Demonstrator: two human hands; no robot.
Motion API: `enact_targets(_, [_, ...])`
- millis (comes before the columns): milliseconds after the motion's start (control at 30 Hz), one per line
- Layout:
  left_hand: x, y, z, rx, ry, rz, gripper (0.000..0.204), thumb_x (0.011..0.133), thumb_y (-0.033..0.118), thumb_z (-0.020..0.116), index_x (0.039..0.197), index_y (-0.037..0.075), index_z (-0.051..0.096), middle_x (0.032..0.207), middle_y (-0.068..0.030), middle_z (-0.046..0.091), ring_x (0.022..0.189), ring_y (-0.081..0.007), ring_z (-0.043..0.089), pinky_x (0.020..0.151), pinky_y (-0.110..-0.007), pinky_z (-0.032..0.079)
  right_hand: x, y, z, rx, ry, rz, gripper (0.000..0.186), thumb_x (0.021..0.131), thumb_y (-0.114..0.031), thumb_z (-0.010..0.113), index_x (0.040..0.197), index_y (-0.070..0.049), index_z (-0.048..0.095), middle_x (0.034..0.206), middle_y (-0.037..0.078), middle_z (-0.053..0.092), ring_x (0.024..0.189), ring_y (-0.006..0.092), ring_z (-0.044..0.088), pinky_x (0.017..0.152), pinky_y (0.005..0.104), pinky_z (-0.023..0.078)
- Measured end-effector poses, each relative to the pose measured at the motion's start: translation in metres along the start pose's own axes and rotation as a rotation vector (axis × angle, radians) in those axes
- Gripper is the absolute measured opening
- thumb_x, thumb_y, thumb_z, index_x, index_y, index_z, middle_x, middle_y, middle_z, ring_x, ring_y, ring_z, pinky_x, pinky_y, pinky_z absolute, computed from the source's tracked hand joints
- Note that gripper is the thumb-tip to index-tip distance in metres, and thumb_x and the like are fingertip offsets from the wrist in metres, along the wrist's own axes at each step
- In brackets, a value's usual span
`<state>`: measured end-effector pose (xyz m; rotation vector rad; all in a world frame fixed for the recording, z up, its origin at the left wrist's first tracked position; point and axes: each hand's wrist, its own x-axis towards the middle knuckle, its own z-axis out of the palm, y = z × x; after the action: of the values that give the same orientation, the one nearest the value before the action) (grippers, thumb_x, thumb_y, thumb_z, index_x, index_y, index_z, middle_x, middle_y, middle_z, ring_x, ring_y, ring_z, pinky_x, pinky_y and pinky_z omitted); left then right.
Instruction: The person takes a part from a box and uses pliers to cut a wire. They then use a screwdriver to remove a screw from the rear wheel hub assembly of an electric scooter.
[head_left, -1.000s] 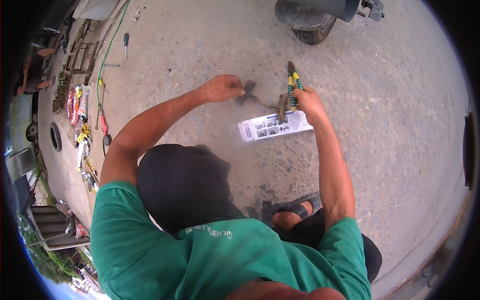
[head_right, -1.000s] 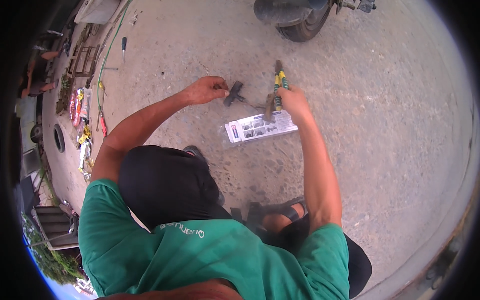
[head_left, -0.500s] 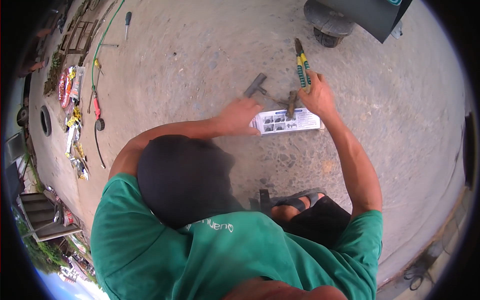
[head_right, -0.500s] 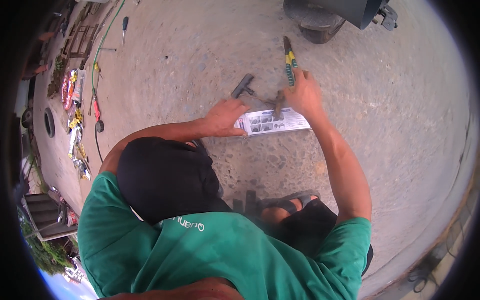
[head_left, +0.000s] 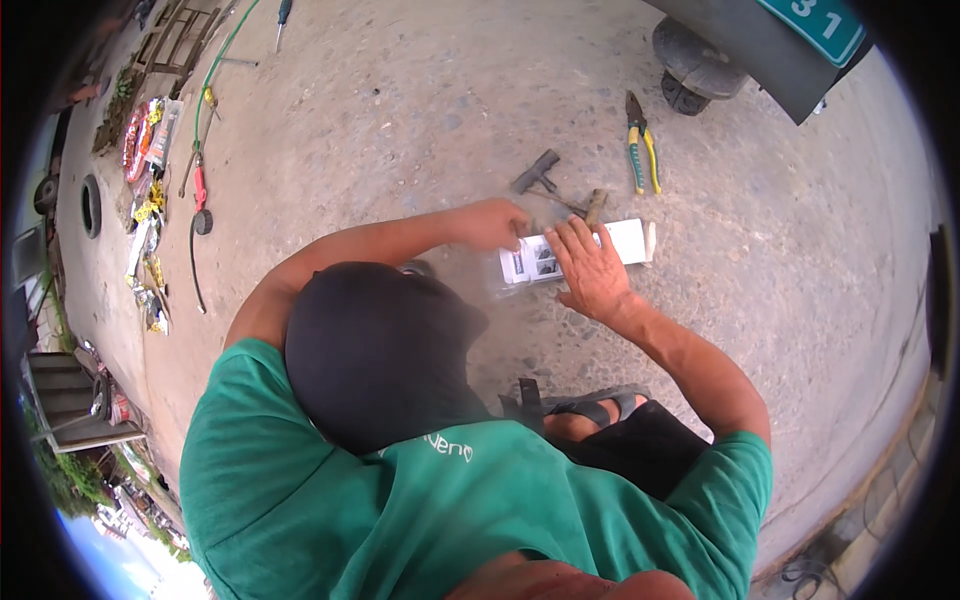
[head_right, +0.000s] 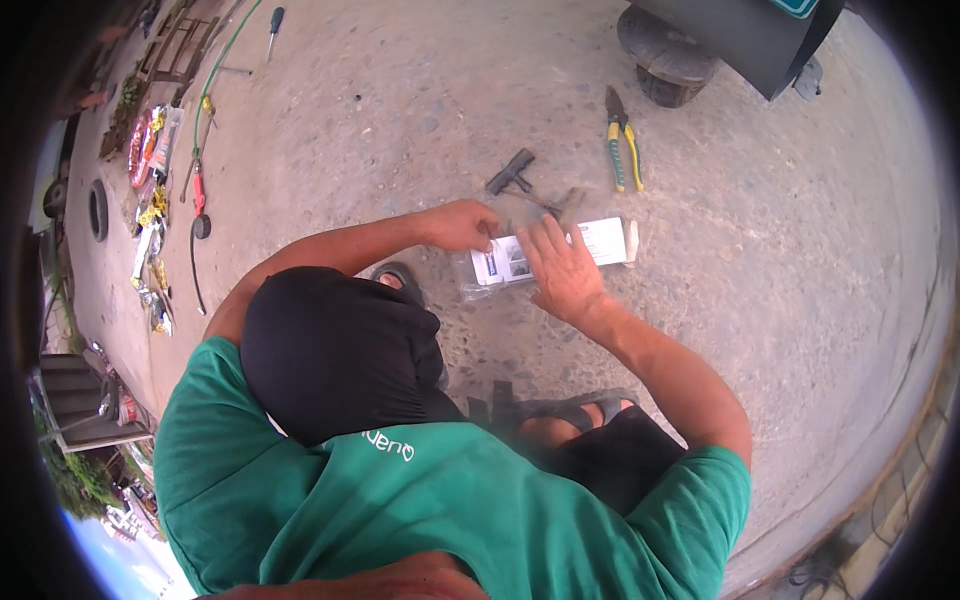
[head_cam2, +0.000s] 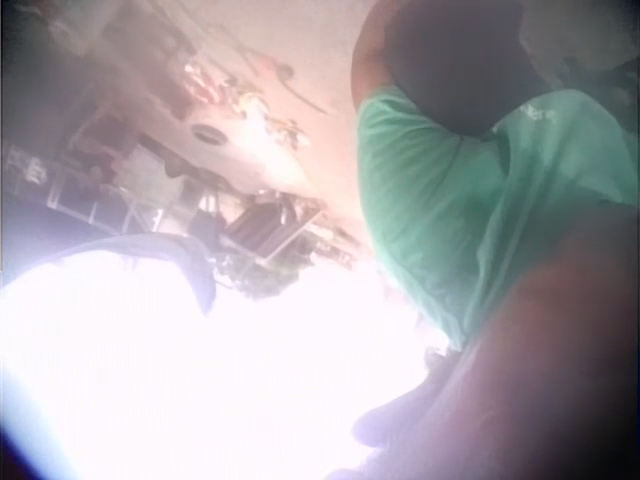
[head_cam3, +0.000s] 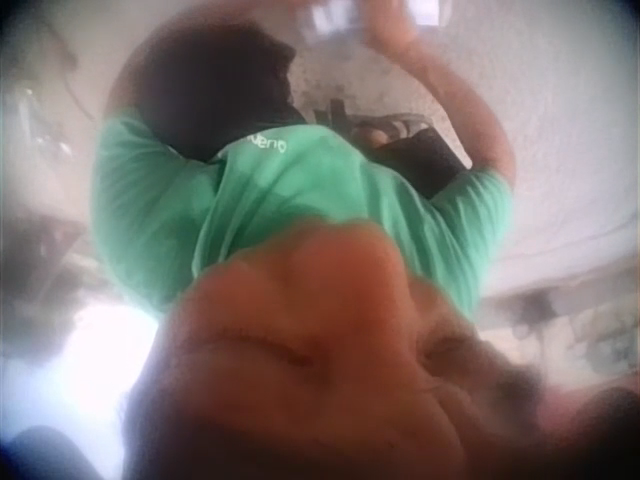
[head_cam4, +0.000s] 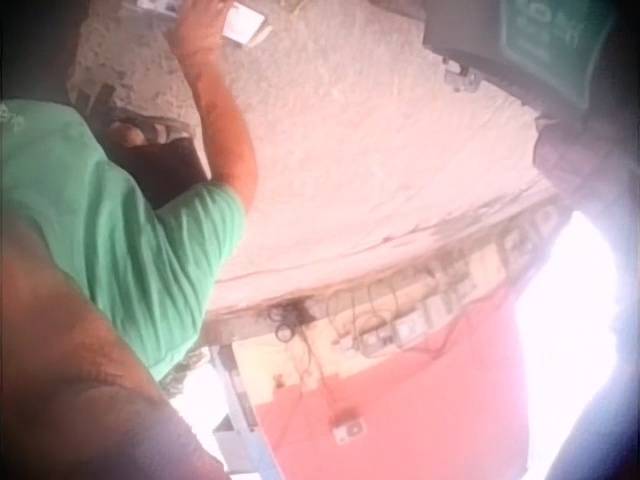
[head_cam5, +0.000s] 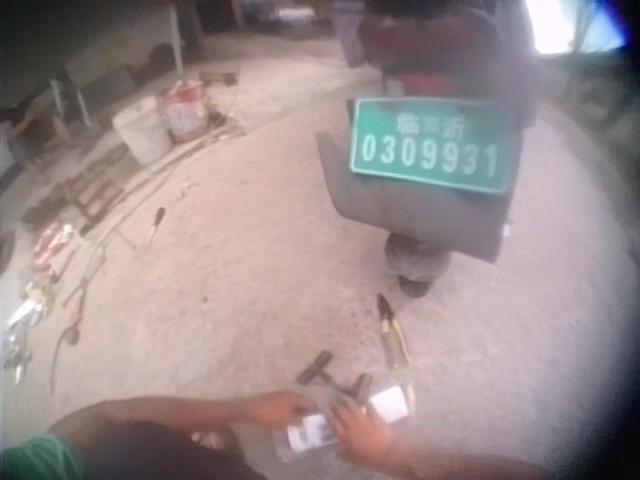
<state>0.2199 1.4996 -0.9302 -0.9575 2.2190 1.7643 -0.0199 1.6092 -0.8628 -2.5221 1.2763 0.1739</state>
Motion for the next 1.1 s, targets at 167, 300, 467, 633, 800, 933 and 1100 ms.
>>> enact_targets(167, [-0.010, 0.004, -0.036, -0.314, -0.205, -0.154, 0.025, 0.082, 0.011, 0.077, 0.105, 0.000, 0.074, 0.094, -0.0048, 0.074, 0.087, -0.0138, 0.066, 0.077, -0.030, 0.052, 0.015, -0.005, 0.011, -0.007, 0.175, 0.105, 0.100, 0.065, -0.033, 0.086, 0.149, -0.002, 0.043, 0.137, 0.015, 0.054, 0.141, 0.0353, 0.041, 0.119, 0.0534, 0.027])
enact_targets(300, [-0.011, 0.018, -0.059, -0.348, -0.110, -0.086, 0.020, 0.087, 0.011, 0.074, 0.105, 0.002, 0.074, 0.092, -0.0027, 0.072, 0.085, -0.0125, 0.065, 0.077, -0.028, 0.051, 0.022, 0.004, 0.002, 0.095, 0.215, 0.108, 0.093, 0.062, -0.029, 0.085, 0.142, -0.002, 0.047, 0.131, 0.016, 0.058, 0.135, 0.0358, 0.047, 0.117, 0.0545, 0.029])
enact_targets(467, [-0.024, 0.056, -0.093, -0.683, 0.301, -0.042, 0.024, 0.095, 0.023, 0.072, 0.110, 0.005, 0.072, 0.094, -0.0009, 0.068, 0.084, -0.0111, 0.060, 0.077, -0.029, 0.049, 0.011, 0.024, -0.036, 0.188, 0.214, 0.148, 0.081, 0.063, -0.028, 0.083, 0.134, -0.003, 0.053, 0.127, 0.016, 0.062, 0.131, 0.0347, 0.052, 0.120, 0.0574, 0.027])
enact_targets(633, [-0.033, 0.084, -0.085, -0.548, 0.305, -0.091, 0.026, 0.094, 0.029, 0.074, 0.106, 0.006, 0.072, 0.093, -0.0012, 0.067, 0.084, -0.0108, 0.060, 0.076, -0.029, 0.049, -0.002, 0.047, -0.070, 0.130, 0.242, 0.185, 0.076, 0.065, -0.026, 0.082, 0.131, -0.003, 0.054, 0.119, 0.018, 0.062, 0.118, 0.0380, 0.057, 0.110, 0.0519, 0.038])
enact_targets(800, [-0.027, 0.075, -0.057, -0.556, 0.138, 0.059, 0.019, 0.092, 0.024, 0.075, 0.096, 0.005, 0.072, 0.084, 0.0009, 0.067, 0.081, -0.0088, 0.060, 0.075, -0.028, 0.050, -0.015, 0.042, -0.085, 0.171, 0.119, 0.294, 0.080, 0.069, -0.029, 0.083, 0.136, -0.002, 0.049, 0.115, 0.019, 0.060, 0.108, 0.0392, 0.061, 0.097, 0.0480, 0.049])
enact_targets(933, [-0.021, 0.066, -0.068, -0.826, 0.173, 0.126, 0.016, 0.097, 0.016, 0.069, 0.103, 0.002, 0.073, 0.092, 0.0006, 0.071, 0.086, -0.0099, 0.063, 0.082, -0.029, 0.050, -0.015, 0.034, -0.084, 0.245, 0.027, 0.389, 0.087, 0.071, -0.031, 0.083, 0.142, -0.002, 0.044, 0.121, 0.020, 0.058, 0.107, 0.0379, 0.063, 0.092, 0.0468, 0.054])
enact_targets(1100, [-0.032, 0.053, -0.086, -1.046, 0.323, 0.107, 0.019, 0.095, 0.018, 0.069, 0.105, 0.002, 0.072, 0.102, -0.0040, 0.073, 0.094, -0.0141, 0.065, 0.084, -0.030, 0.049, -0.012, 0.037, -0.087, 0.346, -0.008, 0.486, 0.088, 0.071, -0.031, 0.083, 0.144, -0.002, 0.043, 0.124, 0.021, 0.058, 0.109, 0.0384, 0.064, 0.093, 0.0470, 0.054])
